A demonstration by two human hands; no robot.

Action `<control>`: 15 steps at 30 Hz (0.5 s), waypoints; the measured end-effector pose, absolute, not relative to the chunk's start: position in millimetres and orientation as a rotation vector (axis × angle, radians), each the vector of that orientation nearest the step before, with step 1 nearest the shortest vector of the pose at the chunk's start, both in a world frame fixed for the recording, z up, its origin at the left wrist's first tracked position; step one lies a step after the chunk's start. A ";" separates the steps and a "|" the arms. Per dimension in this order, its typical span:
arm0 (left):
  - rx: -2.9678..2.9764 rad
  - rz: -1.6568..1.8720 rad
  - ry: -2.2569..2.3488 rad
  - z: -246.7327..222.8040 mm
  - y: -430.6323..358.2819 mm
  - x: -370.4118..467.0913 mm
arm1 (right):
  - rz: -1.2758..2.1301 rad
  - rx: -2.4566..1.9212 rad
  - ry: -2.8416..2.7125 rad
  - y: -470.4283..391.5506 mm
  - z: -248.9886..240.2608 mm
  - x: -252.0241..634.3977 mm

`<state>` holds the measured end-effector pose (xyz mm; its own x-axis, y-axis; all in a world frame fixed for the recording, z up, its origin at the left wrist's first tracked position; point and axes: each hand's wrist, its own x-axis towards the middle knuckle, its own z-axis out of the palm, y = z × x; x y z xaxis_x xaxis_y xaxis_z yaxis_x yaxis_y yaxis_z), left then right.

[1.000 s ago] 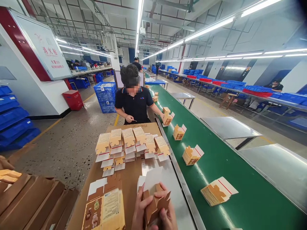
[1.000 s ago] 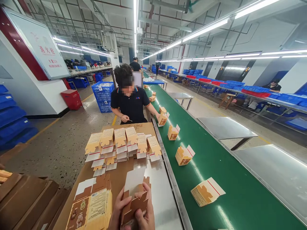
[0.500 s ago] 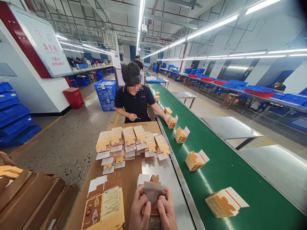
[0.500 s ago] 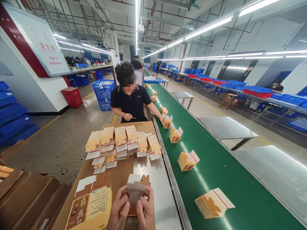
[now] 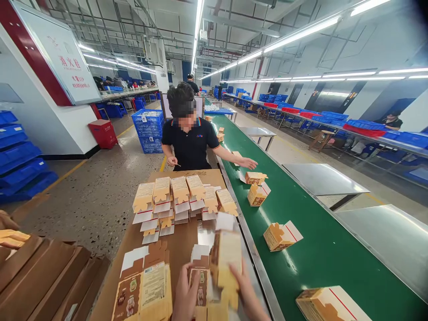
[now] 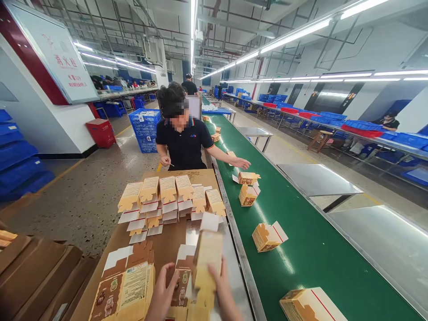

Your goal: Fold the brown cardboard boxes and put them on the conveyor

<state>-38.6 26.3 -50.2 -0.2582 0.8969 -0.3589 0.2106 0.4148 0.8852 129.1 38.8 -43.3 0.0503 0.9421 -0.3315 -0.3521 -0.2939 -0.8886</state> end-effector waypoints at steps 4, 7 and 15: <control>1.063 0.671 1.797 -93.4 17.2 -46.7 | 1.404 -1.228 -0.771 130.1 -29.8 151.3; 1.165 0.526 1.829 -109.5 17.0 -49.0 | 1.407 -1.243 -0.861 200.7 -17.9 150.4; 1.300 0.397 1.977 -117.8 33.6 -49.2 | 1.362 -1.400 -1.004 252.0 -16.6 142.9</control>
<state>-49.2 33.6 -117.8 -0.2269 0.8872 -0.4017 0.6635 0.4428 0.6031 142.9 252.0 -16.6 0.0587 0.9649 -0.2561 -0.0405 -0.2540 -0.9664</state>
